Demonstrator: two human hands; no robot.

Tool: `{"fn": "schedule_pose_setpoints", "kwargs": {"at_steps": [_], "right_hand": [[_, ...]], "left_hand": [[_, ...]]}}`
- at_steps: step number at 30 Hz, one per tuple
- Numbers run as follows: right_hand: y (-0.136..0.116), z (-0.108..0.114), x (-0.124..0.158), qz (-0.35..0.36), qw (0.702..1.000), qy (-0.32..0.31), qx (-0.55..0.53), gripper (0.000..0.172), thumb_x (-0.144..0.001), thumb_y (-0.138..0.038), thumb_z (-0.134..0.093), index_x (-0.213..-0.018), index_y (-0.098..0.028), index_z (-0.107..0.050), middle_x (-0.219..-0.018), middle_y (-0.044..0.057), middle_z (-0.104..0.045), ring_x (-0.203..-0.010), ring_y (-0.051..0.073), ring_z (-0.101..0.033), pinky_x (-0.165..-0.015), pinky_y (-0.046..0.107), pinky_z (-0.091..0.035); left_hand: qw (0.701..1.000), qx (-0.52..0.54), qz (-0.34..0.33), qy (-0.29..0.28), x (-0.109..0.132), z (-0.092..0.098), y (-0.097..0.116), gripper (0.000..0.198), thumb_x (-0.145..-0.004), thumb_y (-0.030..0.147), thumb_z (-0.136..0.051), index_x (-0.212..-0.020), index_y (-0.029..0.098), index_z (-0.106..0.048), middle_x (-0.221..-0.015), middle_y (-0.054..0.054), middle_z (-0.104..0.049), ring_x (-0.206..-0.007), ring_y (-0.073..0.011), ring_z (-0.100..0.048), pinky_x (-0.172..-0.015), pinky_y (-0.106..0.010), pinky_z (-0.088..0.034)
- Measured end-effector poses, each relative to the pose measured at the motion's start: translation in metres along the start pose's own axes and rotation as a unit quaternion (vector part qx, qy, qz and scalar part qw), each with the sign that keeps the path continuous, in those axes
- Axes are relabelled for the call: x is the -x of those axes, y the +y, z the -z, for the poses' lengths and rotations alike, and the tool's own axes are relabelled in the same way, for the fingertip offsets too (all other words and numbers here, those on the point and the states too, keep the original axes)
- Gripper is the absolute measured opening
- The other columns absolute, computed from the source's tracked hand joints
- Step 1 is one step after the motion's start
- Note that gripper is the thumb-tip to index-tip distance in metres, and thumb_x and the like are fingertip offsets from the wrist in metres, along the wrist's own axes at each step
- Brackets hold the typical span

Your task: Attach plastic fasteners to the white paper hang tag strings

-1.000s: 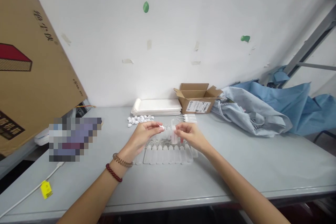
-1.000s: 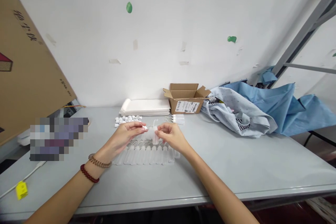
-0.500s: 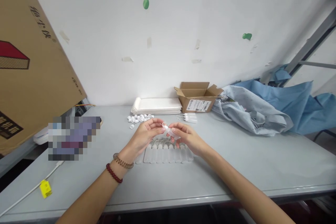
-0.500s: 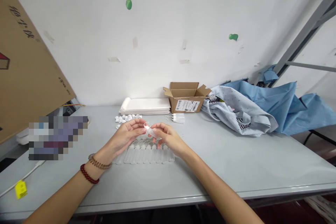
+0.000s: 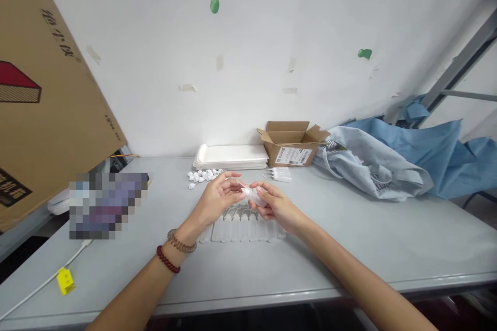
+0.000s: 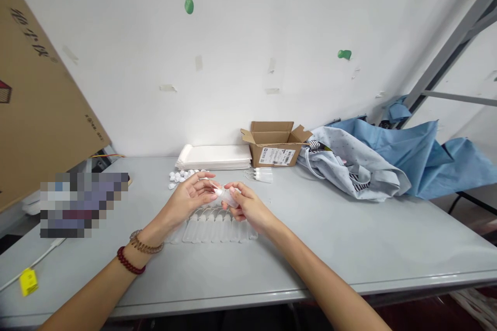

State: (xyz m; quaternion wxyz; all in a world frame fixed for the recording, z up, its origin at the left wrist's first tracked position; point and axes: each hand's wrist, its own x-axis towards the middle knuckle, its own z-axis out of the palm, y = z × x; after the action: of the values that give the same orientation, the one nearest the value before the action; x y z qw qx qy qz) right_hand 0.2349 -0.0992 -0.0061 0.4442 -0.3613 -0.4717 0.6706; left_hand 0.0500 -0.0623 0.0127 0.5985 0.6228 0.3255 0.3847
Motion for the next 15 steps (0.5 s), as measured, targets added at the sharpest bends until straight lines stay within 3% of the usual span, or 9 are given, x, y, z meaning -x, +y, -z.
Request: {"fn": "schedule_pose_setpoints", "kwargs": {"at_steps": [7,15], "right_hand": [[-0.0020,0.0004,0.0014,-0.008,1.000,-0.008,-0.008,0.035,-0.083,-0.052,-0.055,-0.099,-0.022,-0.044,-0.070,-0.003,-0.054,-0.045,0.005,-0.021,-0.045,0.022,-0.012],[-0.0050,-0.0004,0.0031,-0.041,0.999,-0.005,0.010,0.041,-0.081,-0.057,-0.055,-0.102,-0.024,-0.044,-0.067,-0.003,-0.054,-0.043,0.005,-0.023,-0.045,0.021,-0.011]], "left_hand": [[0.997,-0.053,0.011,0.047,-0.0018,-0.0045,-0.0023,0.032,-0.073,0.033,-0.071,-0.097,0.014,-0.060,-0.090,-0.005,-0.062,-0.091,-0.0180,-0.060,-0.081,-0.032,-0.049],[0.997,-0.063,-0.006,0.038,-0.0007,-0.0032,-0.0025,0.035,-0.074,0.031,-0.071,-0.103,0.016,-0.060,-0.097,-0.006,-0.063,-0.095,-0.0187,-0.059,-0.084,-0.033,-0.049]]}}
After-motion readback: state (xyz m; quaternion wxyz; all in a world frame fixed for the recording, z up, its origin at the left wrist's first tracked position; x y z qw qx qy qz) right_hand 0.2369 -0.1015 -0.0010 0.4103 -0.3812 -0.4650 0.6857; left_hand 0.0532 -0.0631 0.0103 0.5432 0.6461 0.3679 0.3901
